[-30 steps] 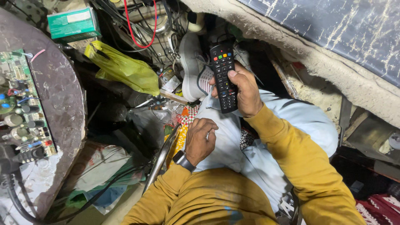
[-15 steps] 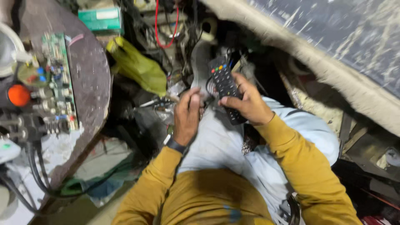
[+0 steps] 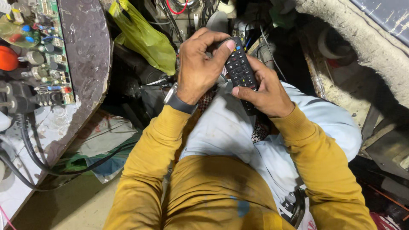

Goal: The person sits at a cluttered repair bench, opens the battery compartment of a TV remote control, inserts batteries, and presses its buttons to test it, repeating this with another remote. They then strip and twist the wires of a lamp holder, preparing it for reassembly.

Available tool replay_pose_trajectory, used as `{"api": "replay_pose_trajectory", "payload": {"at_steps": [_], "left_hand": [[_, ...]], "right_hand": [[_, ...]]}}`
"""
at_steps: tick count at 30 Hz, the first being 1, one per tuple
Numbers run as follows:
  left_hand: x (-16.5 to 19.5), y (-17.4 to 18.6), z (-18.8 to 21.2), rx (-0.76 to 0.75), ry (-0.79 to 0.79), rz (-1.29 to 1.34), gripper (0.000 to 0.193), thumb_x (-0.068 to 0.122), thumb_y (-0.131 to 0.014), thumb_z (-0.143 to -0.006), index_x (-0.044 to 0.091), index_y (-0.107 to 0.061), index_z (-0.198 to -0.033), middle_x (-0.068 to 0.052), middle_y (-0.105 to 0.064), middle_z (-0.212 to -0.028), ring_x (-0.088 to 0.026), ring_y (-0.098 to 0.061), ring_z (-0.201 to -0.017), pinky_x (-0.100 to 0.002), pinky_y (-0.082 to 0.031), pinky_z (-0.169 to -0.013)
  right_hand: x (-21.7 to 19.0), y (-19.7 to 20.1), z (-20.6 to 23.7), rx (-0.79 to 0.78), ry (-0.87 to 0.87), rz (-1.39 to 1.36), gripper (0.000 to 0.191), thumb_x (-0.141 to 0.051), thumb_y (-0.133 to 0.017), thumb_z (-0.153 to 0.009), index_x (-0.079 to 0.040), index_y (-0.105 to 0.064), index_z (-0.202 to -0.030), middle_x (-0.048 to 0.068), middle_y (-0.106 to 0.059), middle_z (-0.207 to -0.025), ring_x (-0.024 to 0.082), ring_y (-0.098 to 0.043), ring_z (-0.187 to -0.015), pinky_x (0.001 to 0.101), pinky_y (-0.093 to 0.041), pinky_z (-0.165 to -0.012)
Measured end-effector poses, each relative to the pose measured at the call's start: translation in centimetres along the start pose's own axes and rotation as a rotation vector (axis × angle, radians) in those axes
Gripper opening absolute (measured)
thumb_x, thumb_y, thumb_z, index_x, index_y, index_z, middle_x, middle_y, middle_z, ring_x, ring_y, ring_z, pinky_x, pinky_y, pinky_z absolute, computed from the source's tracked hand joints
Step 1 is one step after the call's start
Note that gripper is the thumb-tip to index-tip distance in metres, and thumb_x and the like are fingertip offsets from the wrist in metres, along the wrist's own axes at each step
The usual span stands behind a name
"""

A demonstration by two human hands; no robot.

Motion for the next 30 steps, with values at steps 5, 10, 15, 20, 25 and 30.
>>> {"api": "replay_pose_trajectory", "payload": {"at_steps": [5,10,15,20,25,30], "left_hand": [[-0.3,-1.5,0.5,0.12,-0.004,-0.055,0.017,0.016,-0.066,-0.101,0.0,-0.071,-0.095,-0.008,-0.066,-0.085,-0.017,-0.064,-0.069,-0.03,-0.051,-0.063],[-1.1,-1.9,-0.4,0.115,0.136,-0.085,0.041,0.027,-0.06,-0.108,-0.003,-0.062,-0.08,-0.008,-0.058,-0.068,-0.019,-0.054,-0.059,-0.033,-0.045,-0.059],[-2.2,-0.8,-1.0,-0.016,0.31,0.236,0.05,0.041,-0.051,-0.106,0.002,-0.063,-0.077,0.001,-0.062,-0.062,-0.008,-0.059,-0.052,-0.025,-0.048,-0.048],[-4.0,0.2,-0.3,0.069,0.284,0.291,0.039,0.036,-0.049,-0.111,0.001,-0.062,-0.098,-0.002,-0.065,-0.076,-0.006,-0.059,-0.061,-0.023,-0.05,-0.053],[-5.8,-0.3,3.6,0.176,0.261,0.395,0.03,0.021,-0.049,-0.108,0.003,-0.048,-0.132,-0.002,-0.059,-0.092,-0.007,-0.055,-0.066,-0.024,-0.049,-0.056],[-5.9,-3.8,9.7,0.008,0.615,0.533,0.03,0.008,-0.044,-0.096,0.006,-0.058,-0.122,-0.002,-0.06,-0.084,-0.011,-0.055,-0.062,-0.026,-0.049,-0.052]], "right_hand": [[0.1,0.4,0.2,0.034,-0.051,-0.05,0.079,-0.008,-0.077,-0.088,0.005,-0.04,-0.157,0.002,-0.062,-0.13,0.008,-0.057,-0.114,0.0257,-0.049,-0.101],[0.0,0.5,0.5,0.039,-0.044,-0.005,0.076,-0.009,-0.078,-0.089,0.006,-0.044,-0.155,0.001,-0.063,-0.126,0.007,-0.058,-0.111,0.0248,-0.05,-0.1],[0.4,1.0,0.8,0.028,-0.015,0.074,0.072,-0.01,-0.078,-0.089,0.005,-0.048,-0.153,0.002,-0.064,-0.127,0.007,-0.059,-0.112,0.0245,-0.049,-0.101],[0.9,1.5,0.7,0.094,-0.053,-0.149,0.064,-0.006,-0.075,-0.089,0.003,-0.047,-0.146,0.009,-0.065,-0.127,0.014,-0.063,-0.108,0.0295,-0.054,-0.095],[-0.6,-0.3,0.0,0.165,-0.42,-0.67,0.061,0.001,-0.065,-0.081,-0.005,-0.044,-0.138,0.01,-0.065,-0.116,0.022,-0.068,-0.084,0.0399,-0.063,-0.066],[-9.4,-3.3,0.0,-0.083,-0.236,-0.547,0.088,0.005,-0.067,-0.08,-0.005,-0.029,-0.159,0.014,-0.055,-0.144,0.025,-0.067,-0.106,0.039,-0.06,-0.084]]}}
Point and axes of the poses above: each hand's wrist, its own z-axis away from the middle knuckle, its own y-axis out of the back of the hand, x = y × z, the point moved 3 cm from there along -z, towards the middle knuckle
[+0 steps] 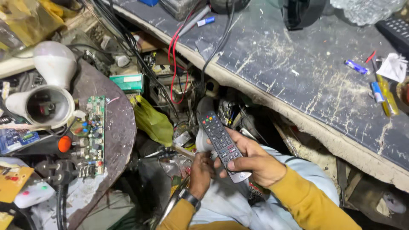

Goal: The person sits at a cluttered repair bench, opens the battery compartment of a TV remote control, inserts batteries, and presses its buttons to test it, repeating this with another remote. They then strip and twist the wires of a lamp holder, preparing it for reassembly.

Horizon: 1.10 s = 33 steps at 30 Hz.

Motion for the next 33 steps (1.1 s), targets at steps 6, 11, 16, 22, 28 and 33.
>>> {"api": "replay_pose_trajectory", "payload": {"at_steps": [6,11,16,22,28,33], "left_hand": [[0.3,-1.9,2.1,-0.093,-0.247,-0.49,0.025,0.019,-0.05,-0.097,0.006,-0.065,-0.112,-0.011,-0.073,-0.087,-0.027,-0.07,-0.078,-0.04,-0.054,-0.074],[2.4,-1.9,2.4,-0.132,-0.23,-0.579,0.023,0.022,-0.048,-0.103,0.008,-0.066,-0.107,-0.012,-0.071,-0.078,-0.033,-0.07,-0.077,-0.045,-0.052,-0.073],[3.1,-2.0,2.3,-0.093,-0.316,-0.62,0.027,0.006,-0.048,-0.09,0.007,-0.063,-0.113,-0.012,-0.069,-0.087,-0.032,-0.069,-0.084,-0.045,-0.053,-0.074],[1.3,-1.6,0.9,-0.076,-0.182,-0.616,0.028,0.004,-0.051,-0.087,0.008,-0.065,-0.111,-0.011,-0.071,-0.094,-0.028,-0.072,-0.088,-0.041,-0.054,-0.08],[1.5,-3.0,-1.1,-0.054,-0.213,-0.57,0.024,0.011,-0.054,-0.089,0.009,-0.068,-0.109,-0.012,-0.074,-0.096,-0.028,-0.074,-0.088,-0.04,-0.056,-0.081],[1.8,-3.4,-1.8,-0.05,-0.202,-0.579,0.023,0.016,-0.056,-0.09,0.009,-0.069,-0.107,-0.013,-0.074,-0.096,-0.03,-0.073,-0.088,-0.041,-0.056,-0.08]], "right_hand": [[-12.8,-3.7,-0.6,0.182,0.54,0.315,0.071,-0.017,-0.072,-0.093,0.001,-0.038,-0.153,0.019,-0.06,-0.141,0.029,-0.07,-0.112,0.044,-0.063,-0.089],[-21.0,-1.0,-8.9,0.234,0.58,0.457,0.034,-0.029,-0.055,-0.112,-0.007,-0.047,-0.137,0.011,-0.068,-0.124,0.019,-0.071,-0.079,0.0298,-0.059,-0.06],[-25.5,2.9,-14.8,0.272,0.648,0.342,0.024,-0.029,-0.052,-0.113,-0.008,-0.05,-0.126,0.009,-0.068,-0.11,0.012,-0.057,-0.058,0.0222,-0.045,-0.047],[-27.4,5.7,-18.2,0.166,0.657,0.2,0.018,-0.006,-0.056,-0.112,-0.002,-0.053,-0.13,0.009,-0.066,-0.115,0.016,-0.065,-0.078,0.0277,-0.057,-0.068],[-28.6,6.6,-18.9,0.141,0.67,0.15,0.024,0.0,-0.056,-0.107,0.005,-0.056,-0.131,0.012,-0.066,-0.111,0.016,-0.069,-0.086,0.0296,-0.062,-0.077],[-29.8,7.5,-19.2,0.136,0.658,0.092,0.025,-0.004,-0.057,-0.108,0.011,-0.06,-0.128,0.017,-0.068,-0.11,0.021,-0.072,-0.093,0.0307,-0.063,-0.085]]}}
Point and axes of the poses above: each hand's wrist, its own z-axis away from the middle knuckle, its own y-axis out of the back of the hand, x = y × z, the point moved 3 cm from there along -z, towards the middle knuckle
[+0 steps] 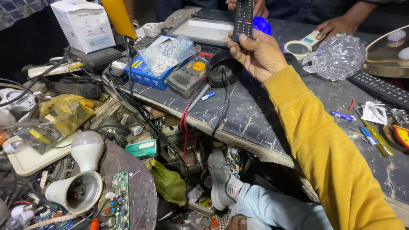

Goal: The person sits at a cluttered repair bench, opens the battery compartment of a TV remote control, inserts batteries, and presses its buttons to test it, repeating this with another remote. They then strip and twist the wires of a lamp holder, preparing it for reassembly.

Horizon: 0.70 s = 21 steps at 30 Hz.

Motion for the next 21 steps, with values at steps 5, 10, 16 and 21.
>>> {"api": "replay_pose_trajectory", "payload": {"at_steps": [5,10,16,21], "left_hand": [[-0.8,-0.3,0.7,0.007,-0.009,-0.03,0.023,0.021,-0.057,-0.092,0.009,-0.07,-0.106,-0.014,-0.074,-0.097,-0.032,-0.073,-0.088,-0.042,-0.055,-0.08],[-0.4,0.0,1.3,0.039,-0.072,-0.08,0.024,0.026,-0.059,-0.093,0.009,-0.071,-0.104,-0.015,-0.075,-0.097,-0.034,-0.073,-0.087,-0.044,-0.055,-0.079],[-0.1,-0.3,2.7,-0.034,0.038,-0.042,0.028,0.025,-0.052,-0.099,0.005,-0.069,-0.105,-0.017,-0.074,-0.096,-0.035,-0.07,-0.09,-0.044,-0.053,-0.082],[-0.6,-1.5,3.8,-0.03,-0.164,0.03,0.025,0.012,-0.047,-0.099,0.002,-0.063,-0.116,-0.016,-0.071,-0.099,-0.029,-0.067,-0.092,-0.039,-0.052,-0.083]], "right_hand": [[-1.3,-0.6,0.5,0.012,0.083,-0.108,0.028,-0.003,-0.06,-0.104,0.009,-0.056,-0.129,0.017,-0.068,-0.118,0.023,-0.074,-0.105,0.0347,-0.062,-0.094],[-3.4,-3.8,4.2,0.089,0.162,-0.003,0.036,-0.005,-0.068,-0.096,0.005,-0.056,-0.129,0.016,-0.072,-0.119,0.025,-0.077,-0.1,0.0365,-0.065,-0.092],[-0.3,-8.2,16.6,-0.219,0.239,0.63,0.037,-0.01,-0.07,-0.107,0.001,-0.061,-0.14,0.016,-0.075,-0.124,0.018,-0.073,-0.095,0.0286,-0.063,-0.085],[1.6,-8.6,30.5,-0.379,0.524,1.326,0.018,-0.013,-0.074,-0.098,-0.005,-0.071,-0.114,0.007,-0.074,-0.095,0.022,-0.071,-0.078,0.035,-0.055,-0.067]]}}
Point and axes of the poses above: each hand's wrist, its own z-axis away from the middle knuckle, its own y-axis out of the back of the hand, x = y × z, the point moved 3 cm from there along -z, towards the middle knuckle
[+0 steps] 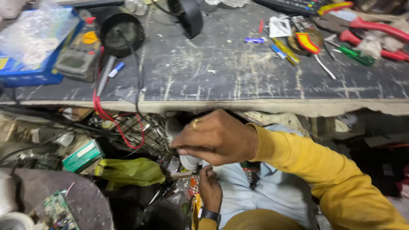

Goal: The person sits at a cluttered repair bench, opens the battery compartment of a TV remote control, inserts batteries, and presses its buttons to test it, repeating this with another remote. They then strip and twist the wires of a lamp holder, preparing it for reassembly.

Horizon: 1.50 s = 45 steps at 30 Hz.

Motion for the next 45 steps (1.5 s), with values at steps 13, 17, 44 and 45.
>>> {"api": "replay_pose_trajectory", "payload": {"at_steps": [13,17,44,45], "left_hand": [[-0.8,-2.1,1.4,-0.073,0.091,0.107,0.029,0.004,-0.05,-0.093,-0.003,-0.06,-0.12,-0.009,-0.072,-0.098,-0.019,-0.068,-0.087,-0.032,-0.054,-0.081],[1.7,-2.1,0.5,-0.108,-0.124,-0.026,0.023,0.014,-0.054,-0.1,-0.003,-0.067,-0.107,-0.013,-0.071,-0.091,-0.023,-0.069,-0.081,-0.034,-0.054,-0.075],[24.8,1.8,-35.3,0.349,-0.652,0.026,0.057,0.016,-0.066,-0.105,-0.001,-0.04,-0.153,-0.018,-0.062,-0.135,-0.019,-0.075,-0.101,-0.036,-0.059,-0.093],[25.2,1.8,-35.6,0.352,-0.652,-0.008,0.052,0.018,-0.067,-0.102,0.0,-0.047,-0.147,-0.017,-0.065,-0.13,-0.02,-0.076,-0.1,-0.035,-0.059,-0.091]], "right_hand": [[-0.6,14.2,24.2,1.033,-0.54,0.327,0.02,-0.015,-0.055,-0.121,0.005,-0.053,-0.12,0.013,-0.065,-0.093,0.015,-0.066,-0.077,0.0248,-0.054,-0.065],[1.3,16.2,27.2,1.101,-0.706,0.287,0.014,-0.008,-0.058,-0.119,0.005,-0.055,-0.123,0.011,-0.066,-0.102,0.011,-0.059,-0.079,0.0217,-0.049,-0.073],[6.9,13.4,33.7,0.994,-0.882,0.569,0.018,-0.007,-0.057,-0.111,0.01,-0.061,-0.116,0.011,-0.068,-0.098,0.01,-0.057,-0.08,0.0187,-0.044,-0.077],[7.0,13.4,34.0,0.989,-0.894,0.586,0.018,-0.008,-0.058,-0.111,0.01,-0.061,-0.115,0.011,-0.067,-0.097,0.01,-0.057,-0.08,0.0189,-0.044,-0.076]]}}
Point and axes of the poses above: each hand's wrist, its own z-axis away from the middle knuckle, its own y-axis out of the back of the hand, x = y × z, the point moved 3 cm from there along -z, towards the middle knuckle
